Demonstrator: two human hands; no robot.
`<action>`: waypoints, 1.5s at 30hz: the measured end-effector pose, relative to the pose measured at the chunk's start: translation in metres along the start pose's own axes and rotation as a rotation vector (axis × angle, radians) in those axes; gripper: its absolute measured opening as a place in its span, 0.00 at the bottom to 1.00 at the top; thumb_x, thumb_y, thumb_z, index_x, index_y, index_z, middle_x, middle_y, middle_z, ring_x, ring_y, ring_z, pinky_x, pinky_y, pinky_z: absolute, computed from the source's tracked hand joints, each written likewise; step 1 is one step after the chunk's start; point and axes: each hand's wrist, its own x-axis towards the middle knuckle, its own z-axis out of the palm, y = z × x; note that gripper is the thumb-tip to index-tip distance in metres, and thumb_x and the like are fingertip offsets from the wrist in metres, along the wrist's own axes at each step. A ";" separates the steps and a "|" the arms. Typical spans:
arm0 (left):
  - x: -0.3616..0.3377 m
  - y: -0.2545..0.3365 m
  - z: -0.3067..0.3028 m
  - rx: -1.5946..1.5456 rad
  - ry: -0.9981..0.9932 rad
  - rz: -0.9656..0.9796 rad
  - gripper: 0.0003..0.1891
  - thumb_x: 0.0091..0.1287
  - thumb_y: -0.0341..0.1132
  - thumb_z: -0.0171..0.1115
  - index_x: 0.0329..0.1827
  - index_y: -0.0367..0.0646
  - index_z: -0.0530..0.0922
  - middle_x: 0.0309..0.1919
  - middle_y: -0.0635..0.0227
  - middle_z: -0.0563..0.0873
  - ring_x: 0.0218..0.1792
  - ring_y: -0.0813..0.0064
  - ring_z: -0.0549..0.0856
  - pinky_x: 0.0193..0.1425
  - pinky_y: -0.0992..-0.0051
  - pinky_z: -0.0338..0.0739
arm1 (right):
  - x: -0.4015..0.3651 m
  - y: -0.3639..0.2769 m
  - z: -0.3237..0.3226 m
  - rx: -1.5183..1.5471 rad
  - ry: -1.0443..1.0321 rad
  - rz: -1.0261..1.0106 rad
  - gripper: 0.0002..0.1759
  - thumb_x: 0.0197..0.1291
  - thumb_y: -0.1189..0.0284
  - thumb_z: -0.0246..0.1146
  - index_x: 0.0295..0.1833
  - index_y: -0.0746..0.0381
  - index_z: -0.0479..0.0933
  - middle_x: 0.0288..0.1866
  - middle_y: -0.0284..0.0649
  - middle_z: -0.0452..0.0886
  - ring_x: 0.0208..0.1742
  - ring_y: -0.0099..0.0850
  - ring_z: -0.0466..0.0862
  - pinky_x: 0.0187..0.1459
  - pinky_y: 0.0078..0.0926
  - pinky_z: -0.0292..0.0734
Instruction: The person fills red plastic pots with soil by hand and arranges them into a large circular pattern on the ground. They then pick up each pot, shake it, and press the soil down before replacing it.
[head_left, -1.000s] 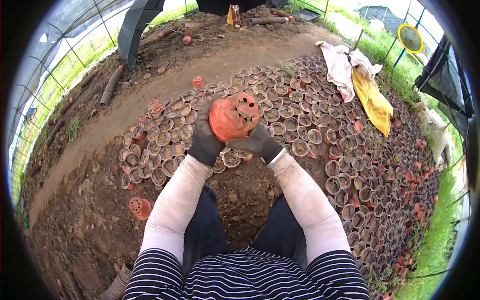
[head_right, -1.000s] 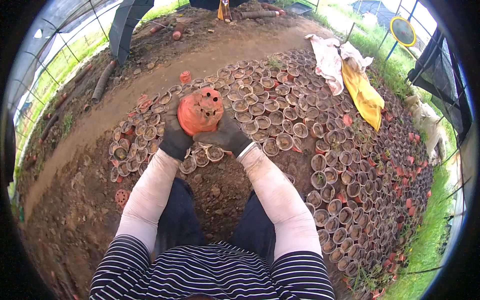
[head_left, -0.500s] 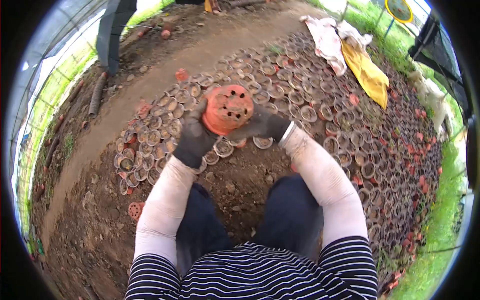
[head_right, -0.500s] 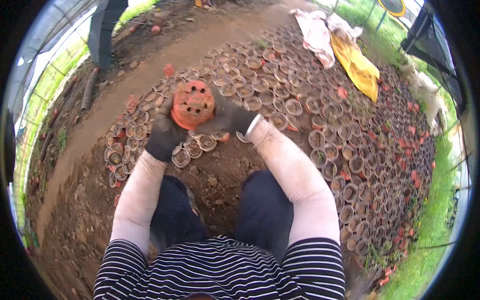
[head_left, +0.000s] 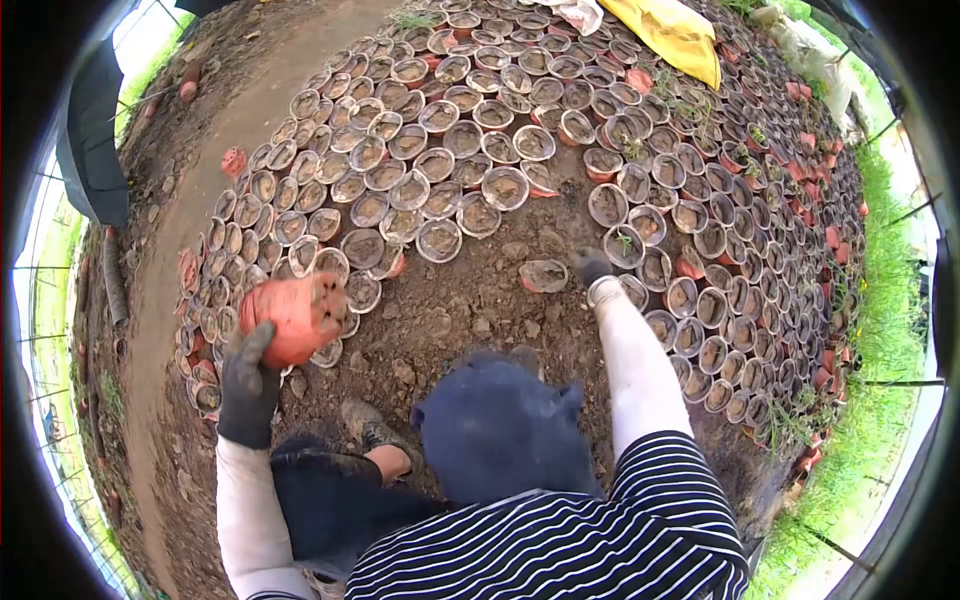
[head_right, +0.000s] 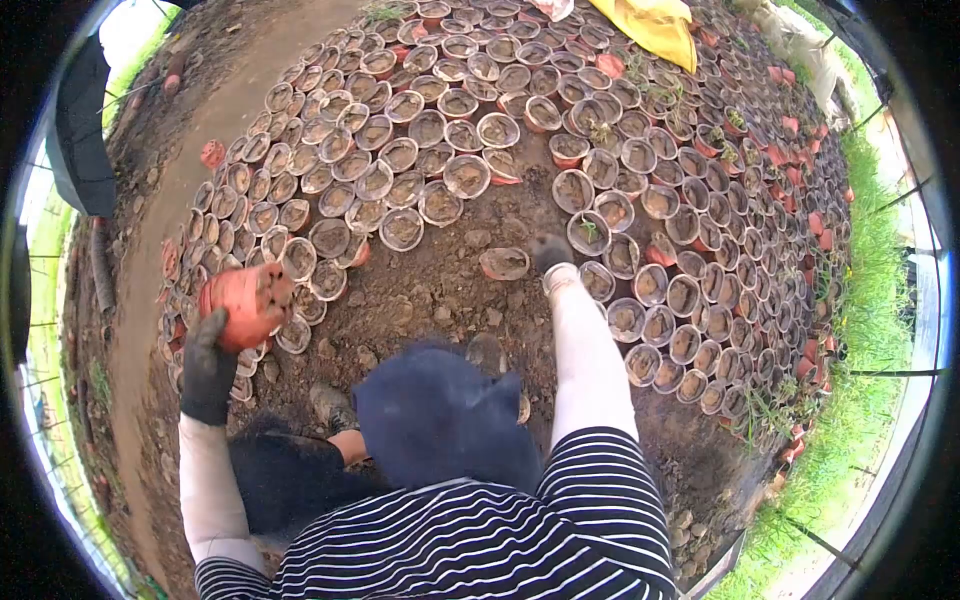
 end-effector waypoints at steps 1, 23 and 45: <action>-0.001 0.015 0.011 -0.149 0.016 -0.069 0.27 0.67 0.36 0.58 0.67 0.33 0.66 0.60 0.58 0.76 0.61 0.65 0.77 0.65 0.65 0.71 | -0.003 -0.007 0.017 -0.062 -0.044 0.100 0.24 0.54 0.54 0.60 0.50 0.58 0.82 0.45 0.55 0.83 0.48 0.52 0.82 0.52 0.44 0.76; 0.022 0.032 0.052 -0.426 0.036 -0.166 0.25 0.67 0.34 0.58 0.65 0.33 0.68 0.56 0.59 0.80 0.56 0.69 0.80 0.63 0.71 0.72 | -0.064 -0.075 -0.002 -0.209 -0.101 -0.129 0.09 0.55 0.67 0.61 0.40 0.59 0.78 0.44 0.49 0.80 0.49 0.48 0.80 0.49 0.43 0.76; 0.015 0.029 0.040 -0.175 0.055 -0.113 0.24 0.67 0.34 0.57 0.64 0.32 0.69 0.54 0.61 0.81 0.52 0.73 0.82 0.58 0.74 0.75 | -0.123 -0.021 0.032 -0.018 -0.068 -0.071 0.40 0.40 0.54 0.72 0.62 0.54 0.71 0.52 0.50 0.76 0.53 0.52 0.77 0.52 0.49 0.74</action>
